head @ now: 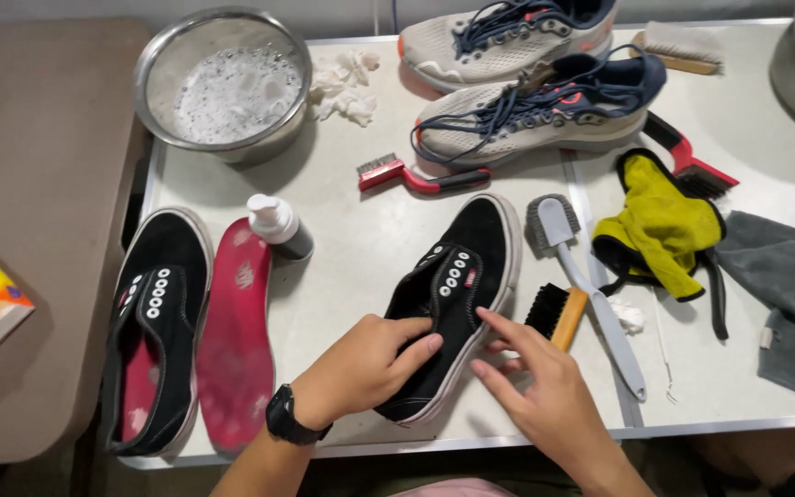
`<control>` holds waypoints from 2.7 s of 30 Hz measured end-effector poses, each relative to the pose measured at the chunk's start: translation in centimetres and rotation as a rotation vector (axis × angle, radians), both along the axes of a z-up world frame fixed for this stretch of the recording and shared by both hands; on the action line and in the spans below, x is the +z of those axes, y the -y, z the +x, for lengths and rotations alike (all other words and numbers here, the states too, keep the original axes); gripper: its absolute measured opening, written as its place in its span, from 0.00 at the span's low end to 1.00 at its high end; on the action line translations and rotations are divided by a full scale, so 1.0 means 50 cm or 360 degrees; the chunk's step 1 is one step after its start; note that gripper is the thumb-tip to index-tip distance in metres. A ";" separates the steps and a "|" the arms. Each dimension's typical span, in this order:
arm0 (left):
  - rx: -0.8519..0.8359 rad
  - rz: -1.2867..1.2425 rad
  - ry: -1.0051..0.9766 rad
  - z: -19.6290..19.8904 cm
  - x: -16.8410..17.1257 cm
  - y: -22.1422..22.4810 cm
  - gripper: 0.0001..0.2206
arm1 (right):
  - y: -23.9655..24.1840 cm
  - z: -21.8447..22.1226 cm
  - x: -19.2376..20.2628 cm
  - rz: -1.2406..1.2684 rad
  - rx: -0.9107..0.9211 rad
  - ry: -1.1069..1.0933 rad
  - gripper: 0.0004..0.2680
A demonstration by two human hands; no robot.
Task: Cleaning the interior and exterior of a sneaker and its insole using brushes and cleaning solution.
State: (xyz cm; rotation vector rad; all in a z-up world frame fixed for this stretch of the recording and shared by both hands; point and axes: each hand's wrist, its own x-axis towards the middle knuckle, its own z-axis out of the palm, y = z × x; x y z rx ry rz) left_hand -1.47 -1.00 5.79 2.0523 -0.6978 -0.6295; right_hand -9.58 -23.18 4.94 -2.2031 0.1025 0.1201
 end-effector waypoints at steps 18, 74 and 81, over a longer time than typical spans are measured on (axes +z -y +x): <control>0.0649 0.0210 0.0681 -0.035 -0.069 -0.022 0.10 | -0.025 0.007 -0.054 -0.0932 0.0657 0.0548 0.11; 0.0765 -0.0226 -0.0234 -0.014 -0.085 -0.063 0.10 | -0.042 0.125 -0.026 0.0333 0.0172 -0.0255 0.08; 0.0787 -0.0255 -0.0286 -0.014 -0.093 -0.061 0.09 | -0.021 0.131 -0.037 0.0616 0.0281 -0.0290 0.08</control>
